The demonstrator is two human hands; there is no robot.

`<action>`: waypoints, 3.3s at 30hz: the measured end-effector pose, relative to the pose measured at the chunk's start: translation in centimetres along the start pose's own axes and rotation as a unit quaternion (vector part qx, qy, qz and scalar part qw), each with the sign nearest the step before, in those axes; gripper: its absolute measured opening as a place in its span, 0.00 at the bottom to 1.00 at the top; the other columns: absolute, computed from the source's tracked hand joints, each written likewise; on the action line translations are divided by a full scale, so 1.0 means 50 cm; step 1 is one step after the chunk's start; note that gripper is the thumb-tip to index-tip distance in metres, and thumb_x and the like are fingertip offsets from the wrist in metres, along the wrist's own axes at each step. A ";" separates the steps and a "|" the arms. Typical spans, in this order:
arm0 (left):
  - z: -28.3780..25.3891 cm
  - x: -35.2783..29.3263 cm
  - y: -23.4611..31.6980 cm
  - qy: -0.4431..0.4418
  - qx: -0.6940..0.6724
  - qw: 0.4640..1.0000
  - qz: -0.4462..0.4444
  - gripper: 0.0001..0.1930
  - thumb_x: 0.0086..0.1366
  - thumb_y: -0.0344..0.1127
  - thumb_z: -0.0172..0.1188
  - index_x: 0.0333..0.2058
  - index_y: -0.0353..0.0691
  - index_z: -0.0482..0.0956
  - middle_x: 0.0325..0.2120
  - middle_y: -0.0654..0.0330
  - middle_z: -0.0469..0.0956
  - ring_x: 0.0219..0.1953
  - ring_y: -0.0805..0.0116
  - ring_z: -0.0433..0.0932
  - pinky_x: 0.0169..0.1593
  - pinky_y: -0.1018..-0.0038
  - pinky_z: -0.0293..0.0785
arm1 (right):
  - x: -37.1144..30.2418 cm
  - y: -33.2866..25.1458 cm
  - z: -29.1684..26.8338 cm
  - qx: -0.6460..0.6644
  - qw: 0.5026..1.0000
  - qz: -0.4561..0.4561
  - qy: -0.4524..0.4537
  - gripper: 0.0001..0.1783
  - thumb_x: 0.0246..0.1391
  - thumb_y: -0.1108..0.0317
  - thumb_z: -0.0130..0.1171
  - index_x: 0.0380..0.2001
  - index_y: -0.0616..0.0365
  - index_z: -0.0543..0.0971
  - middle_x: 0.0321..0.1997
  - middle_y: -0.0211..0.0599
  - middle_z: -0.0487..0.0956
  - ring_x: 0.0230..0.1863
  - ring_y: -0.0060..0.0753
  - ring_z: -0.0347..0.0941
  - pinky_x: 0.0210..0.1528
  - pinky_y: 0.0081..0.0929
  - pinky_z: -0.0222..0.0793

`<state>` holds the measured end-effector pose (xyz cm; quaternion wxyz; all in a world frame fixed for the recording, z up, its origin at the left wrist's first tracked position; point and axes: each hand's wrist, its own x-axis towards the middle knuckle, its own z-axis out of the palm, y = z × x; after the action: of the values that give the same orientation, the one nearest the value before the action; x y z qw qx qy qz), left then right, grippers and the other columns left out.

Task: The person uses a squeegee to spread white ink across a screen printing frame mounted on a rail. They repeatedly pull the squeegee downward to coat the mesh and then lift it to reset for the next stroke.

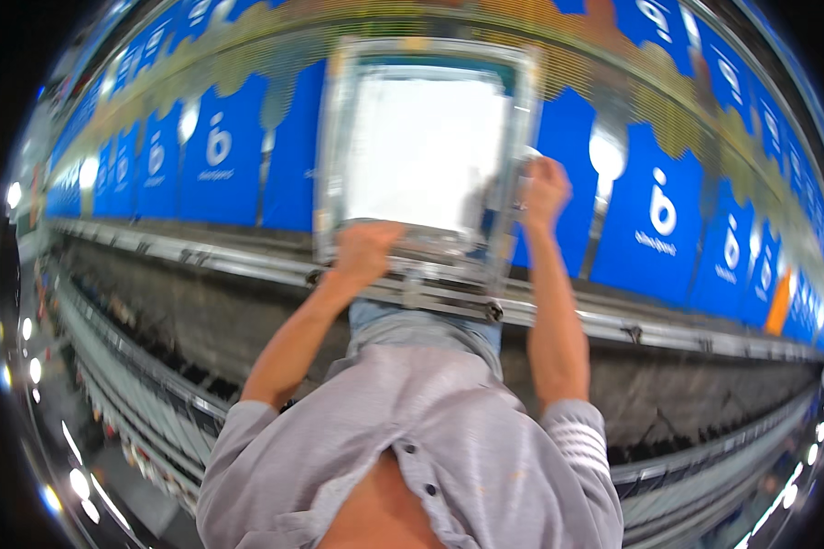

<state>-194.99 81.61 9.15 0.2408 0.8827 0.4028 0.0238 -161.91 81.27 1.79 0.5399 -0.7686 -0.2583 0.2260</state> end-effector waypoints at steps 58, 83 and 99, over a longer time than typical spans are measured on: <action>-0.196 0.103 -0.389 -0.065 0.035 0.995 -0.065 0.15 0.49 0.29 0.59 0.35 0.51 0.90 0.26 0.52 0.84 0.32 0.49 0.83 0.36 0.57 0.78 | -0.242 -0.240 0.407 -0.331 0.808 -0.355 -0.335 0.05 0.48 0.76 0.56 0.23 0.57 0.81 0.25 0.39 0.77 0.35 0.46 0.78 0.62 0.58 0.67; -0.280 0.425 -0.483 -0.025 0.095 0.995 0.001 0.16 0.50 0.30 0.58 0.36 0.53 0.90 0.27 0.50 0.84 0.32 0.47 0.83 0.37 0.56 0.79 | 0.050 -0.305 0.538 -0.418 0.784 -0.315 -0.334 0.11 0.47 0.69 0.62 0.36 0.53 0.86 0.39 0.39 0.84 0.46 0.49 0.80 0.60 0.49 0.70; -0.185 -0.061 -0.313 -0.055 0.076 0.996 -0.012 0.17 0.48 0.24 0.59 0.39 0.41 0.87 0.38 0.58 0.86 0.38 0.54 0.84 0.37 0.60 0.79 | -0.406 -0.249 0.309 -0.337 0.808 -0.239 -0.420 0.20 0.53 0.59 0.66 0.44 0.60 0.81 0.43 0.45 0.80 0.52 0.46 0.76 0.68 0.63 0.58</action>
<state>-210.19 91.93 10.81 0.1946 0.8934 0.4007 -0.0581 -189.00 82.83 10.10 0.1226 -0.6460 -0.6957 0.2893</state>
